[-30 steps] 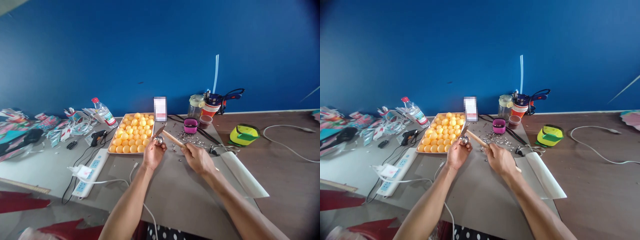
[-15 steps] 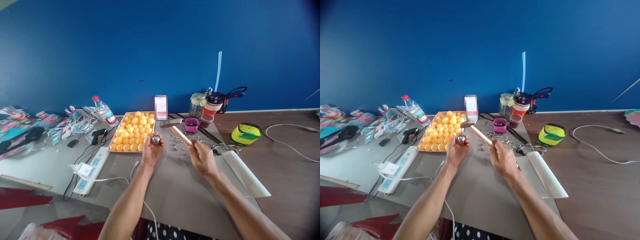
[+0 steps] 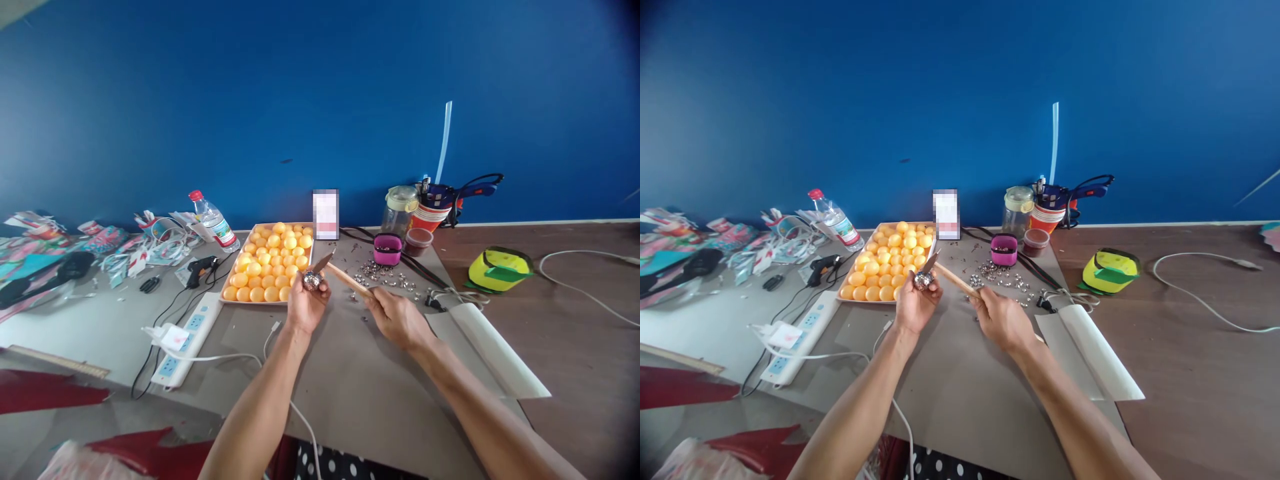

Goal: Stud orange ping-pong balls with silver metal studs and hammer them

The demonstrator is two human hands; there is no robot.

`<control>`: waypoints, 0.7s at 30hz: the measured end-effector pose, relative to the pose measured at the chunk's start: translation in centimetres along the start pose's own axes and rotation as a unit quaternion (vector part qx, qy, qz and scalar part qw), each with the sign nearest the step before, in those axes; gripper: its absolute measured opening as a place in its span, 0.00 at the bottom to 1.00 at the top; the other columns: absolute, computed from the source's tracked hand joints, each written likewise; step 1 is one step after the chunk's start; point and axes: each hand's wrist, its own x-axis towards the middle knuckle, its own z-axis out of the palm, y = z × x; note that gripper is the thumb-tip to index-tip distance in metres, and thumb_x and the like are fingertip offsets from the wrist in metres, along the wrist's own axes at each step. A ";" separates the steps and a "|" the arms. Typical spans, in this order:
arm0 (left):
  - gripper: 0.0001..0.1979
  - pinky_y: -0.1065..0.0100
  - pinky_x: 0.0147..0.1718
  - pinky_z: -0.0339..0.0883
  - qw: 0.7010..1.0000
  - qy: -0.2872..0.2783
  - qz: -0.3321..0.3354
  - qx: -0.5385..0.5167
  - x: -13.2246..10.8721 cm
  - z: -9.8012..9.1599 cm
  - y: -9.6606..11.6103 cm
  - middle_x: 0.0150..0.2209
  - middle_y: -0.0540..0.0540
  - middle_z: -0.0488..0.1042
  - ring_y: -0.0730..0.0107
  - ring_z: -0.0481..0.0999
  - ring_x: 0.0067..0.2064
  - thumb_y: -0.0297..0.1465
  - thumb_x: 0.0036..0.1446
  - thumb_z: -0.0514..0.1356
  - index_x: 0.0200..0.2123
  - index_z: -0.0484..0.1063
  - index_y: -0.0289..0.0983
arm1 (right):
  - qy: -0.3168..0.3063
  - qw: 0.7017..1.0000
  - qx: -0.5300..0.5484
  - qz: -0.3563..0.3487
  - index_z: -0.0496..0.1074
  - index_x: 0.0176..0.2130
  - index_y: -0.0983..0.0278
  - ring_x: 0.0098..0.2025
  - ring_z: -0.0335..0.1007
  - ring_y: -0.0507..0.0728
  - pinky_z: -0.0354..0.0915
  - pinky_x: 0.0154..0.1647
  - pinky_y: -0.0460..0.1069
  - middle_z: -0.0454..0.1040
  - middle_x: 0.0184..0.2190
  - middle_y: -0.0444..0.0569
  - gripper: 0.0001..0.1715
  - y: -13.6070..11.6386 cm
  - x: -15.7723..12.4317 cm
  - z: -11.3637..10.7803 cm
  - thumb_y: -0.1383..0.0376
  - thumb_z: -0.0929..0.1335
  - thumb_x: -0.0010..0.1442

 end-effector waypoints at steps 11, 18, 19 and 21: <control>0.13 0.74 0.22 0.57 0.999 -0.020 -0.006 -0.042 -0.1 -0.2 0.2 0.22 0.50 0.62 0.78 0.61 0.23 0.38 0.59 0.51 0.31 0.68 0.35 | -0.011 0.999 -0.023 -0.024 0.64 0.31 0.61 0.21 0.62 0.51 0.48 0.22 0.45 0.69 0.20 0.44 0.14 -0.6 -0.3 -0.4 0.57 0.58 0.61; 0.17 0.76 0.20 0.56 0.998 -0.013 0.002 -0.054 -0.3 0.2 0.5 0.29 0.45 0.67 0.82 0.58 0.21 0.39 0.61 0.47 0.32 0.68 0.33 | 0.007 1.000 0.012 -0.018 0.61 0.29 0.61 0.20 0.60 0.51 0.49 0.22 0.45 0.67 0.20 0.43 0.15 -0.3 -0.3 -0.5 0.56 0.56 0.61; 0.18 0.76 0.20 0.55 0.998 -0.010 0.005 -0.059 -0.3 0.2 0.5 0.28 0.45 0.66 0.82 0.58 0.20 0.39 0.62 0.46 0.31 0.68 0.33 | -0.014 1.000 0.003 -0.011 0.61 0.28 0.61 0.20 0.60 0.51 0.48 0.22 0.45 0.67 0.20 0.43 0.15 -0.4 -0.3 -0.5 0.56 0.57 0.61; 0.21 0.77 0.18 0.54 0.997 -0.013 0.007 -0.069 -0.4 0.2 0.6 0.27 0.45 0.65 0.84 0.56 0.19 0.39 0.63 0.43 0.29 0.67 0.32 | -0.033 0.999 -0.003 0.000 0.60 0.28 0.60 0.20 0.59 0.51 0.47 0.21 0.45 0.66 0.19 0.42 0.15 -0.4 -0.3 -0.5 0.56 0.57 0.61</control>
